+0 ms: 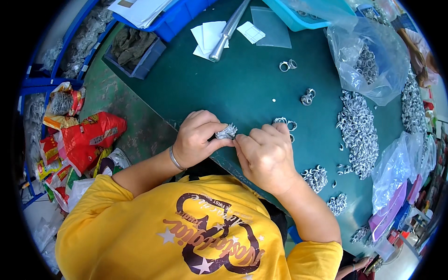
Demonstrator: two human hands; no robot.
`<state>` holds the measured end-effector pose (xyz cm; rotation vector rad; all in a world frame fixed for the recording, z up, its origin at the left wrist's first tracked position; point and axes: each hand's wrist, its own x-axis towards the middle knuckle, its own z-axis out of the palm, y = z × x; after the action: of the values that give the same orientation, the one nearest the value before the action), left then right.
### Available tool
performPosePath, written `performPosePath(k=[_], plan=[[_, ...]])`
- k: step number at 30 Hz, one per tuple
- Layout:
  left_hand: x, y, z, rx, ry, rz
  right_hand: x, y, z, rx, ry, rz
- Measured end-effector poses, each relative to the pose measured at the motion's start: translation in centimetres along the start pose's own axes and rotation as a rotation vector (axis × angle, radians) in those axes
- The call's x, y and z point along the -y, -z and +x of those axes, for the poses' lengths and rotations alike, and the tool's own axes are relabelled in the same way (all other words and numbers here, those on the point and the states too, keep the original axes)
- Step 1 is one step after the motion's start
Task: The person sorts through piles of metal rings and components on a work table. They pick up a larger metal component and insert small metal rings into it one at a time.
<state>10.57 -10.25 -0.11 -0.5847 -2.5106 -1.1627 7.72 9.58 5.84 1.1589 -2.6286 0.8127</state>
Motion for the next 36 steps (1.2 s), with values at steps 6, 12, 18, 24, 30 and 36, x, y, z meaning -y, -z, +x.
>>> performPosePath(k=[6,12,18,24,30,36], plan=[[0.0,0.1,0.2,-0.007,0.009,-0.022,0.5,-0.3,-0.1,0.026,0.009,-0.053],[-0.2,0.3,0.3,0.012,0.021,-0.026,0.8,-0.6,0.1,0.053,0.075,-0.12],[-0.2,-0.1,0.2,-0.014,0.029,-0.044,-0.4,0.3,2.0,0.195,-0.082,0.188],[-0.2,0.1,0.3,-0.011,0.03,-0.055,-1.5,1.1,4.8,0.445,-0.356,0.417],[-0.4,0.2,0.5,-0.01,-0.003,-0.054,-3.3,1.2,6.2,0.647,-0.553,0.563],[-0.1,0.1,0.3,-0.002,-0.008,-0.063,-3.1,1.4,6.4,0.695,-0.586,0.54]])
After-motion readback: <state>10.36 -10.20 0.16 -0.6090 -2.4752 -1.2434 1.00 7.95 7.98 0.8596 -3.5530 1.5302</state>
